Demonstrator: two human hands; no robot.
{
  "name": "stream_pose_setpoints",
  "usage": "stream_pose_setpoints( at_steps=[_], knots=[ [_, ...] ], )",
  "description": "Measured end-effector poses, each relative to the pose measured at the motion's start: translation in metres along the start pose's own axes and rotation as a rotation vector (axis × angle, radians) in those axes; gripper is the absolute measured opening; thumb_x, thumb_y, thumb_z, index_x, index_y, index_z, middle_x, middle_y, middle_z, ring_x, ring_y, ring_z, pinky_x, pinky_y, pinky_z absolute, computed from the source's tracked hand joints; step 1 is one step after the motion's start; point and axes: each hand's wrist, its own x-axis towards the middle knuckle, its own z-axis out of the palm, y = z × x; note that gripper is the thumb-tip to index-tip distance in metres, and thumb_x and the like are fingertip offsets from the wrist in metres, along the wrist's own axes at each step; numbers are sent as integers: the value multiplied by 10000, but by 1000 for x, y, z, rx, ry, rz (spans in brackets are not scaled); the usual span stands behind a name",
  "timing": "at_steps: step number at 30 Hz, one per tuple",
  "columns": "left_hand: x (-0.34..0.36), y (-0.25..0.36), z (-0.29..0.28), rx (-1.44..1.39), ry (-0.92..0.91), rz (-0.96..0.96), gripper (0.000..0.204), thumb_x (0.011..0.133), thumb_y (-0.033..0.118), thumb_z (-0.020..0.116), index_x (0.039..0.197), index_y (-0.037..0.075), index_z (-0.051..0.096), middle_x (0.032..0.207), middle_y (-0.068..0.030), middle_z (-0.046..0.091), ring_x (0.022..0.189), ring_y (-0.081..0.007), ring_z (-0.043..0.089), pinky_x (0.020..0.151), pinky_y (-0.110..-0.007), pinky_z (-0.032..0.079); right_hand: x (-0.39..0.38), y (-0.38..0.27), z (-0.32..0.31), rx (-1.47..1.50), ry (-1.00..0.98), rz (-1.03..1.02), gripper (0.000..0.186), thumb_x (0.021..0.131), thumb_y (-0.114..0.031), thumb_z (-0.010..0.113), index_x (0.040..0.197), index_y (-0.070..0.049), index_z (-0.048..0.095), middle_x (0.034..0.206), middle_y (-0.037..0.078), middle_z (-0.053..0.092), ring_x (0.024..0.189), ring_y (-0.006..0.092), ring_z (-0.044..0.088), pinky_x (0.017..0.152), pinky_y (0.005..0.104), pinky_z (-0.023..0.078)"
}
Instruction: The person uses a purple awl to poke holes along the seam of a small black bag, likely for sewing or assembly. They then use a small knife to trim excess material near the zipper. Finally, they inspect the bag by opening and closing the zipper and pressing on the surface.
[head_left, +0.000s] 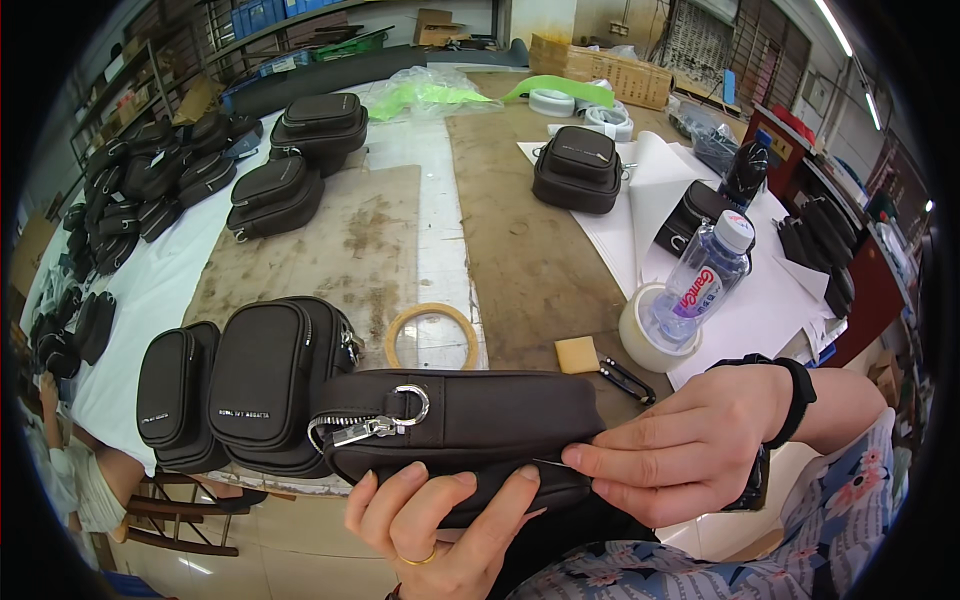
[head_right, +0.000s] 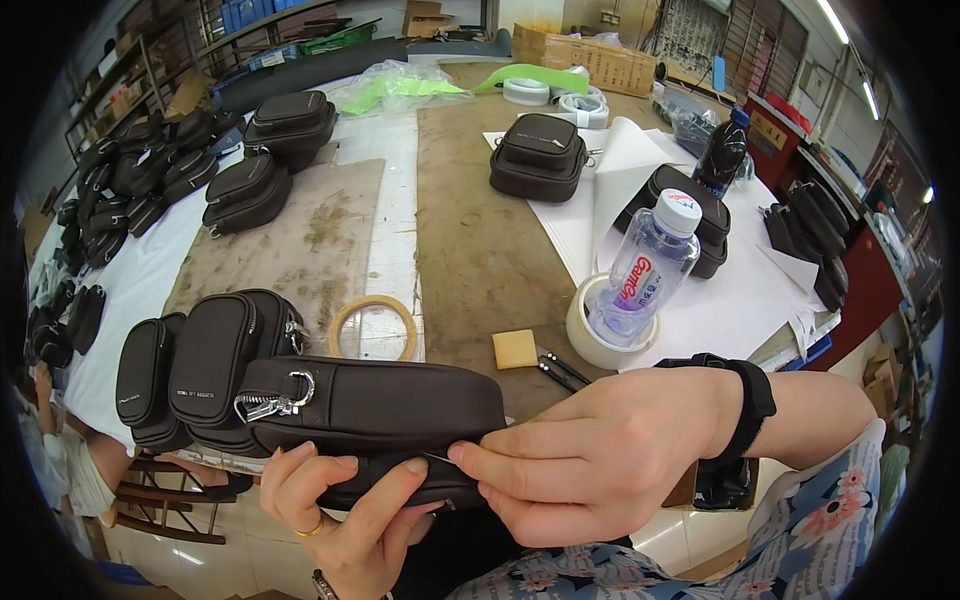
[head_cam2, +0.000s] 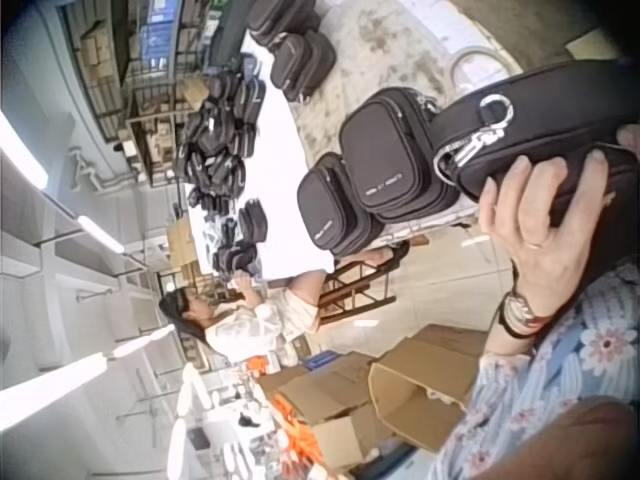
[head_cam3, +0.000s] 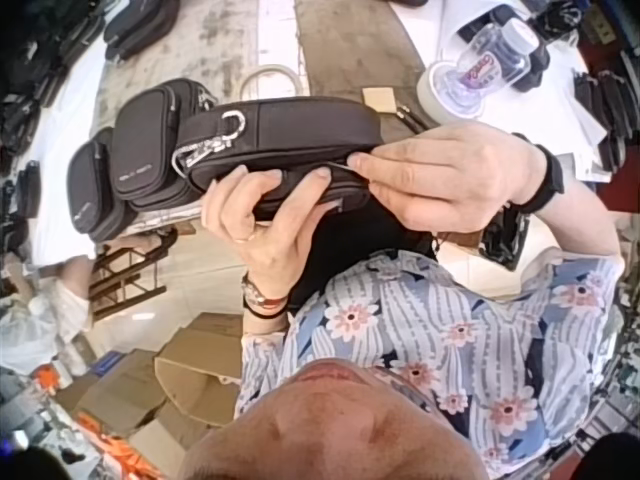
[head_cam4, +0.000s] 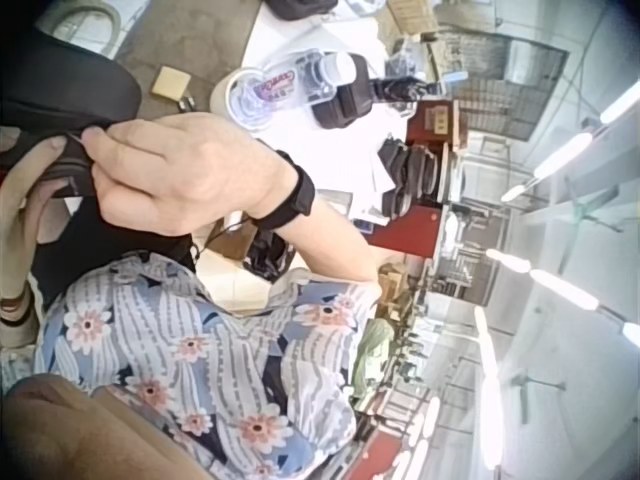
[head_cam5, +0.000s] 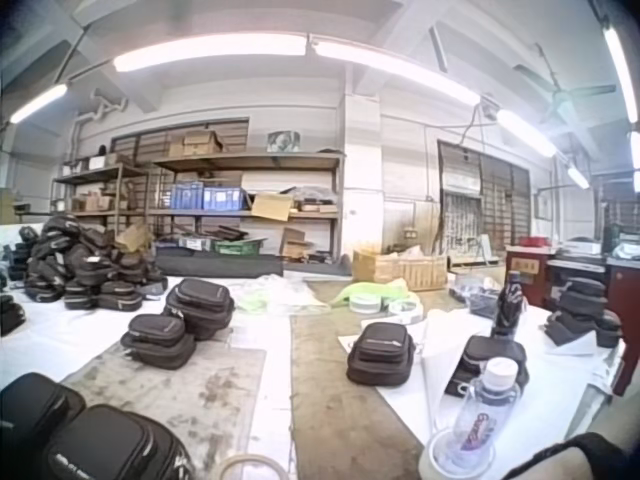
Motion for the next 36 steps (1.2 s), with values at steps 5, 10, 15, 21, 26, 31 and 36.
stream_pose_setpoints(
  at_steps=[5, 10, 15, 21, 26, 31, 36],
  knots=[
    [0, 0, 0, 1, -5, 3, 414, 666, 261, 864, 1071, 278, 782, 1143, -20, 522, 1167, -271, 462, 1026, -469, 352, 3, -2, 0, -4, 0, 29, 105, 862, -80, 610, 857, 22, 635, 1083, 256, 680, 857, 233, 710, 768, 273, 598],
    [0, 0, -1, 1, -12, -2, 414, 669, 263, 863, 1075, 280, 781, 1142, -19, 523, 1157, -273, 471, 1024, -469, 353, 8, -5, 0, -12, -5, 69, 110, 820, -101, 643, 842, 6, 632, 1045, 234, 682, 842, 221, 704, 711, 264, 598],
    [0, 0, -2, 3, 1, 1, 420, 668, 263, 863, 1078, 282, 778, 1142, -19, 524, 1145, -274, 482, 1019, -468, 358, 16, -6, -7, 121, -41, 186, 121, 797, -113, 672, 810, -8, 614, 1011, 220, 676, 822, 211, 701, 618, 261, 588],
    [1, 1, -1, -1, 10, -2, 420, 662, 252, 866, 1072, 273, 775, 1140, -22, 524, 1145, -275, 482, 1010, -463, 369, 9, -3, -2, 3, -51, 66, 130, 821, -128, 645, 835, -3, 612, 1067, 236, 680, 839, 226, 704, 687, 271, 591],
    [2, 1, 1, 4, 16, -7, 413, 666, 251, 866, 1068, 268, 774, 1138, -26, 523, 1147, -278, 475, 1011, -459, 370, 1, 1, 2, -127, -76, -65, 135, 843, -130, 610, 881, 0, 618, 1124, 242, 683, 871, 226, 697, 781, 276, 579],
    [2, 3, 1, -11, 20, -17, 396, 680, 259, 860, 1067, 265, 775, 1134, -30, 523, 1144, -278, 472, 1015, -458, 366, -1, 4, 2, -161, -69, -113, 129, 842, -117, 608, 889, 2, 622, 1125, 239, 688, 895, 218, 688, 803, 267, 570],
    [2, 3, -1, -14, 11, -16, 393, 683, 262, 858, 1067, 267, 775, 1132, -29, 524, 1144, -278, 472, 1016, -457, 362, -3, 6, 1, -133, -50, -125, 119, 851, -109, 601, 879, 4, 626, 1115, 244, 687, 880, 224, 697, 777, 265, 576]
  ],
)
